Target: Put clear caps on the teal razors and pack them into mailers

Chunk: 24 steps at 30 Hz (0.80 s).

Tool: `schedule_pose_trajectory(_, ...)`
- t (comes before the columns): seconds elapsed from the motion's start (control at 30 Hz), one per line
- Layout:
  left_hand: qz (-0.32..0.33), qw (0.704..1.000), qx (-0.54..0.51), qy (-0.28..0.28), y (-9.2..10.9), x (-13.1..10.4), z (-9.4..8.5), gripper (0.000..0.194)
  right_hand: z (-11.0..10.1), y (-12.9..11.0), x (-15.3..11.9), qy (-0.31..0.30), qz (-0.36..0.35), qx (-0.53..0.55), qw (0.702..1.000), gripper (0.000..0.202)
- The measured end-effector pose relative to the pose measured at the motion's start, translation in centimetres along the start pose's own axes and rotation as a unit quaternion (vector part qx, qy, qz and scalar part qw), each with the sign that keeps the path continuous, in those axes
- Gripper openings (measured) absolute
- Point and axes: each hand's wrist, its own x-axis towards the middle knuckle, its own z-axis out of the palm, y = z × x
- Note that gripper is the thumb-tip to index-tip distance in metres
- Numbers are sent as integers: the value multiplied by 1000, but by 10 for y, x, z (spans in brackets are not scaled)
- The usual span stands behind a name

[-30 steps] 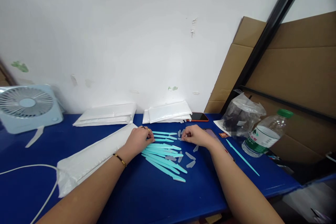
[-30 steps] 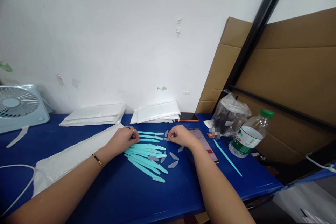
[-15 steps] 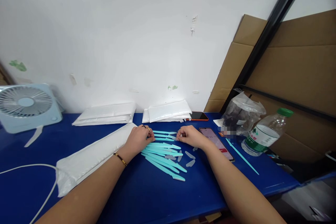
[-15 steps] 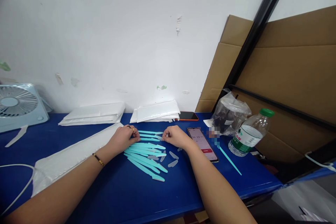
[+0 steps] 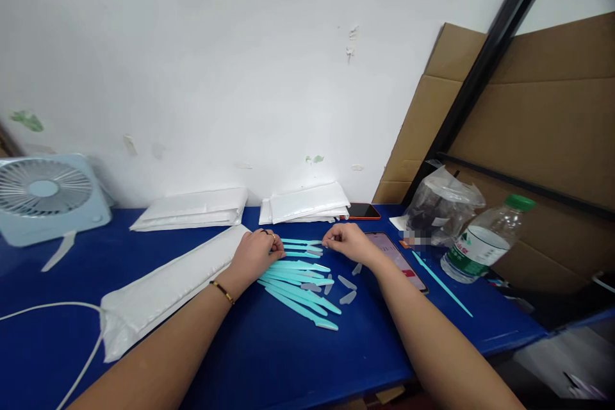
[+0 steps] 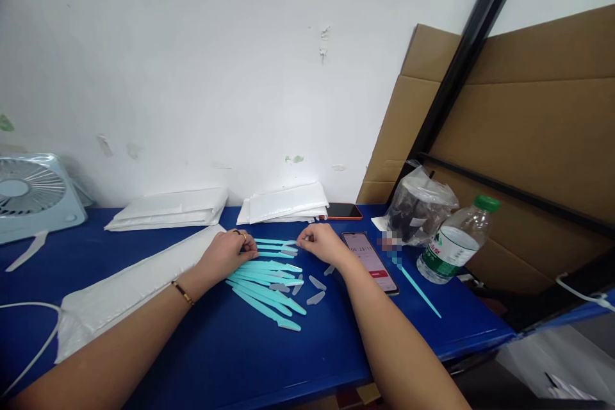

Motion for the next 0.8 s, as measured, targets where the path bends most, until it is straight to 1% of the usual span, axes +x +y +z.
schedule_pose_trajectory(0.07,0,1000,2,-2,-1,-1,-1,14,-4,3,-2,6,3,-1,1000,18)
schedule_pose_trajectory(0.13,1,1000,4,-5,-3,-1,-3,14,-4,3,-3,7,-3,-4,1000,18)
schedule_pose_trajectory(0.3,-6,1000,5,-9,-8,-3,-8,14,10,-5,-1,-1,-31,-17,999,14)
schedule_pose_trajectory(0.4,-9,1000,4,-13,-9,-3,-10,14,14,-6,1,-4,-33,-27,999,10)
schedule_pose_trajectory(0.57,-17,1000,3,-17,-9,-3,-9,15,7,2,0,-18,15,-22,999,9)
schedule_pose_trajectory(0.73,-21,1000,1,-16,-8,-4,-10,14,1,6,-4,-46,15,-3,999,7)
schedule_pose_trajectory(0.8,-21,1000,3,-18,-9,-4,-11,14,-2,4,-6,-37,18,-1,999,7)
